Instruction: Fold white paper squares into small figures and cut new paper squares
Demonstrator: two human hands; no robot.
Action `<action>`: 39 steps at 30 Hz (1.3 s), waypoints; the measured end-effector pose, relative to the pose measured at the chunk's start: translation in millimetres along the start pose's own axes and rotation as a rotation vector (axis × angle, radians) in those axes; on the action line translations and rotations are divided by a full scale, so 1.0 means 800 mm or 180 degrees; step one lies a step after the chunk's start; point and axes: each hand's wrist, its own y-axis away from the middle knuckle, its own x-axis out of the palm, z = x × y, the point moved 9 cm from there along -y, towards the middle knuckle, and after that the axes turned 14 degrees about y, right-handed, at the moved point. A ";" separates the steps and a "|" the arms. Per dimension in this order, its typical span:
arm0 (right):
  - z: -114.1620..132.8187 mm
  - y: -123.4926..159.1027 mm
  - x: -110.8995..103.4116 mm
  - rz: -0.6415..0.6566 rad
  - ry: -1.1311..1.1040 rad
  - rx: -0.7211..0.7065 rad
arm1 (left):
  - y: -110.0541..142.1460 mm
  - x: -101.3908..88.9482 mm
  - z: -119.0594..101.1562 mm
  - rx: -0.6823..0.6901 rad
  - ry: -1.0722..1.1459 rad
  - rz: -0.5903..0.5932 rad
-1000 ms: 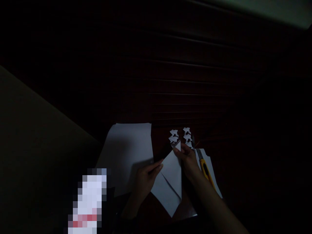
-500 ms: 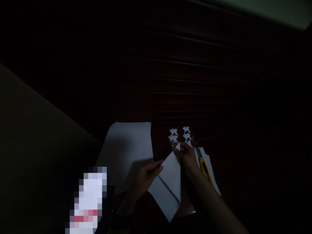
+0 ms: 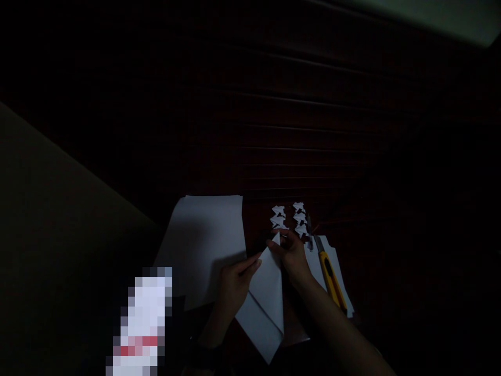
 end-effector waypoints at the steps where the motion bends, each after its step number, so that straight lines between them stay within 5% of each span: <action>1: 0.000 0.000 0.000 -0.0001 -0.0006 0.0011 | 0.000 0.000 0.000 0.0017 -0.0012 -0.0007; 39: 0.000 0.001 0.003 0.0177 -0.0299 0.0262 | 0.005 0.000 0.003 0.0112 0.0164 -0.0183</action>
